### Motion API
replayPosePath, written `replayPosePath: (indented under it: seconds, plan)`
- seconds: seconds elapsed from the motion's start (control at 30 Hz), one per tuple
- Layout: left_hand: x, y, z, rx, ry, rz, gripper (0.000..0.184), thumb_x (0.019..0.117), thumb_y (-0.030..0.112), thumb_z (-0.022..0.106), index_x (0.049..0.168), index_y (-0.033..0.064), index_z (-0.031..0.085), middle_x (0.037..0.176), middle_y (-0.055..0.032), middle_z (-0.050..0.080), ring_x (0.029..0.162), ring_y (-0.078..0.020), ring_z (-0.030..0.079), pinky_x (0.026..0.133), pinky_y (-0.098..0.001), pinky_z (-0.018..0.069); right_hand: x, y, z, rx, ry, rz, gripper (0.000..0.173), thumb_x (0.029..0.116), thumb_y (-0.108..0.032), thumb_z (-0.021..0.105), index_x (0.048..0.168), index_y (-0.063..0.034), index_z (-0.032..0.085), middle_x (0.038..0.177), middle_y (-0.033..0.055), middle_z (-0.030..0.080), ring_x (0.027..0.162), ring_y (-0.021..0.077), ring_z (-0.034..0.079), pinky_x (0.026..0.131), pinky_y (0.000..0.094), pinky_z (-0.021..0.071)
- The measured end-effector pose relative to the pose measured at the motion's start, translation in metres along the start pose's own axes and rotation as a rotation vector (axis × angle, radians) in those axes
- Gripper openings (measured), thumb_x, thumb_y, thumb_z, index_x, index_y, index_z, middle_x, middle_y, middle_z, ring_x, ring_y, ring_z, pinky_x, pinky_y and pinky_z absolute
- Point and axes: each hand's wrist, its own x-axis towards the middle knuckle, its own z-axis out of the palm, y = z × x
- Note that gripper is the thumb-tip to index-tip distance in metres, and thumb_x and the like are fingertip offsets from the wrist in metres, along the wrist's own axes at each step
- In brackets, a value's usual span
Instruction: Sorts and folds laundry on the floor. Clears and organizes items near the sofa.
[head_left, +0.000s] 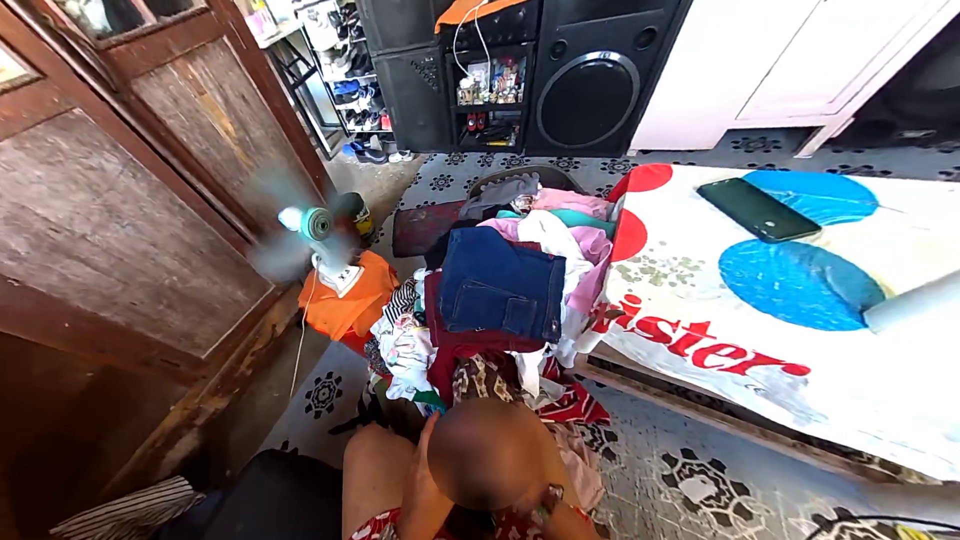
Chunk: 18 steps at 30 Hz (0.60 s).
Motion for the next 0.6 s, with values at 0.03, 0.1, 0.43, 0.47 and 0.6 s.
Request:
replayPosePath:
  seconds: [0.03, 0.1, 0.43, 0.47, 0.6]
  plan:
    - [-0.001, 0.0, 0.0, -0.011, -0.005, 0.025, 0.093, 0.0815, 0.018, 0.08, 0.155, -0.0067, 0.029, 0.138, -0.023, 0.058, 0.114, -0.0211, 0.066, 0.097, -0.0363, 0.0556, -0.007, -0.006, 0.008, 0.043, 0.01, -0.09, 0.01, 0.0914, -0.001, 0.063, 0.095, 0.0047, 0.071, 0.093, 0.0181, 0.072, 0.086, 0.0251, 0.071, 0.081, 0.0375, 0.0596]
    - [-0.007, -0.001, 0.001, -0.072, 0.03, 0.022, 0.073, 0.0824, 0.008, 0.07, 0.143, -0.0192, 0.039, 0.137, -0.031, 0.057, 0.124, -0.025, 0.061, 0.108, -0.0351, 0.0474, -0.021, -0.026, 0.021, 0.107, -0.03, -0.221, 0.008, 0.0882, 0.003, 0.064, 0.092, 0.0035, 0.071, 0.088, 0.0168, 0.071, 0.081, 0.0237, 0.071, 0.075, 0.0349, 0.0604]
    - [0.0, 0.013, -0.043, -0.236, 0.416, -0.1, 0.043, 0.0947, 0.013, 0.068, 0.126, -0.0143, 0.057, 0.115, -0.0151, 0.069, 0.108, -0.0083, 0.066, 0.101, -0.0265, 0.0529, -0.032, -0.005, 0.027, -0.105, 0.29, -0.172, 0.042, 0.0966, -0.042, 0.065, 0.126, -0.0115, 0.068, 0.132, 0.0175, 0.062, 0.127, 0.0314, 0.057, 0.106, 0.0499, 0.048]
    - [0.003, 0.014, -0.049, -0.283, 0.471, -0.132, 0.044, 0.0958, 0.014, 0.067, 0.129, -0.013, 0.055, 0.117, -0.0137, 0.069, 0.109, -0.0088, 0.066, 0.101, -0.0276, 0.0535, -0.025, 0.004, 0.016, -0.247, 0.367, -0.121, 0.042, 0.096, -0.04, 0.065, 0.125, -0.0105, 0.068, 0.136, 0.0215, 0.06, 0.13, 0.0375, 0.055, 0.107, 0.0547, 0.0465]
    - [0.002, 0.031, -0.067, -0.451, 0.555, -0.208, 0.035, 0.1003, 0.007, 0.057, 0.129, -0.0118, 0.05, 0.113, -0.006, 0.067, 0.104, -0.0011, 0.065, 0.097, -0.0219, 0.0533, 0.001, 0.056, -0.035, -0.505, 0.588, 0.063, 0.065, 0.0762, -0.021, 0.077, 0.137, -0.0031, 0.063, 0.151, 0.0408, 0.039, 0.139, 0.0674, 0.03, 0.108, 0.0777, 0.0306]
